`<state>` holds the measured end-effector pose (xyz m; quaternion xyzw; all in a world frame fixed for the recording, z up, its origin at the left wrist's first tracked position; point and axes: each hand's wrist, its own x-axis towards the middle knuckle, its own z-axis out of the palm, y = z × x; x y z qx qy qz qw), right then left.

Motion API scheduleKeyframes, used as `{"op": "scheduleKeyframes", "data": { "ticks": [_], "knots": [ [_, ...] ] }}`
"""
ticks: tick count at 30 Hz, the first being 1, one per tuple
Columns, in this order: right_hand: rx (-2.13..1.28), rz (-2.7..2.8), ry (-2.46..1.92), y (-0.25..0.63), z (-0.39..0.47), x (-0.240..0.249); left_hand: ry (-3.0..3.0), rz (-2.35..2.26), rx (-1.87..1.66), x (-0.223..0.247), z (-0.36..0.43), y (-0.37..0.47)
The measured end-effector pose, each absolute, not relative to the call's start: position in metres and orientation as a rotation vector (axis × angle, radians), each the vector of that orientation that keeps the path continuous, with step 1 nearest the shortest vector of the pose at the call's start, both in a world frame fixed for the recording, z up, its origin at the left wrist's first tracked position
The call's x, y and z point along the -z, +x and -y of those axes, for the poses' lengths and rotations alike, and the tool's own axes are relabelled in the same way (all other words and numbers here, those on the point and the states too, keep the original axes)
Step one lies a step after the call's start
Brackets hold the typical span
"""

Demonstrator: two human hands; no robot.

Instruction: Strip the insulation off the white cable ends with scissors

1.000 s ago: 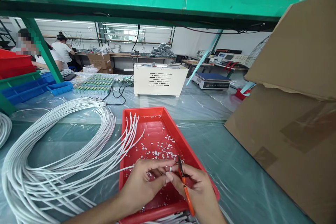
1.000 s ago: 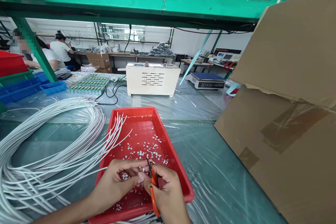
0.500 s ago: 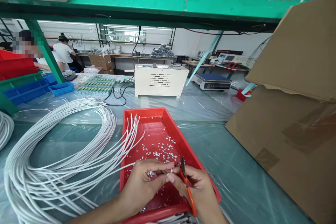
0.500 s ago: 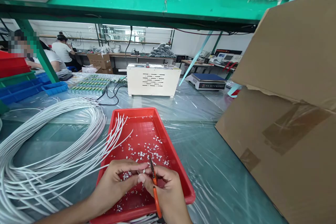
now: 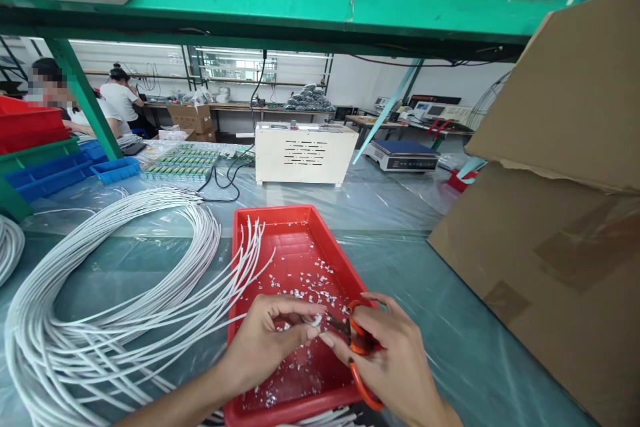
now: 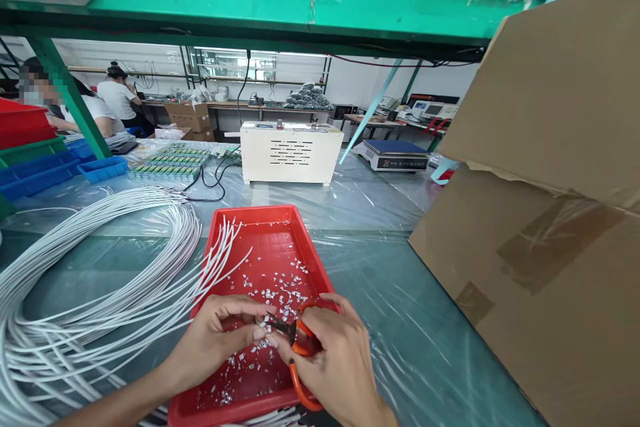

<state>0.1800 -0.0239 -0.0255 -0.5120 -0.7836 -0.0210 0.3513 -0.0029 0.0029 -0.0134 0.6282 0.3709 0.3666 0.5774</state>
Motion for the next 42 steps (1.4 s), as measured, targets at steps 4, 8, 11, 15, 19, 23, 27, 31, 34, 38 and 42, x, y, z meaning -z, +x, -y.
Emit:
{"op": "scheduleKeyframes", "data": {
  "ticks": [4, 8, 11, 15, 19, 23, 27, 31, 34, 38, 42],
  "knots": [
    [0.226, 2.075, -1.327, 0.1815, 0.0231, 0.0273, 1.408, -0.854, -0.834, 0.0132, -0.0042, -0.0044],
    [0.295, 2.074, -1.329, 0.1831, 0.0229, 0.0280, 1.398, -0.832, -0.832, 0.0121, -0.0048, -0.0050],
    [0.322, 2.083, -1.336, 0.1842, 0.0235, 0.0277, 1.396, -0.815, -0.824, 0.0112, -0.0049, -0.0057],
    [0.355, 2.085, -1.328, 0.1850, 0.0239, 0.0274, 1.390, -0.804, -0.833, 0.0112, -0.0051, -0.0064],
    [0.366, 2.104, -1.312, 0.1849, 0.0232, 0.0267, 1.387, -0.809, -0.835, 0.0101, -0.0052, -0.0059],
    [0.382, 2.114, -1.306, 0.1855, 0.0237, 0.0263, 1.397, -0.794, -0.815, 0.0075, -0.0047, -0.0053],
    [0.386, 2.122, -1.311, 0.1856, 0.0247, 0.0264, 1.370, -0.773, -0.812, 0.0066, -0.0043, -0.0054],
    [0.338, 2.150, -1.322, 0.1850, 0.0247, 0.0264, 1.333, -0.759, -0.809, 0.0082, -0.0052, -0.0059],
    [0.318, 2.150, -1.324, 0.1845, 0.0248, 0.0262, 1.310, -0.740, -0.803, 0.0093, -0.0061, -0.0060],
    [0.338, 2.118, -1.314, 0.1832, 0.0254, 0.0262, 1.290, -0.734, -0.791, 0.0097, -0.0057, -0.0058],
    [0.336, 2.045, -1.289, 0.1811, 0.0261, 0.0269, 1.267, -0.730, -0.775, 0.0112, -0.0044, -0.0067]
  ]
}}
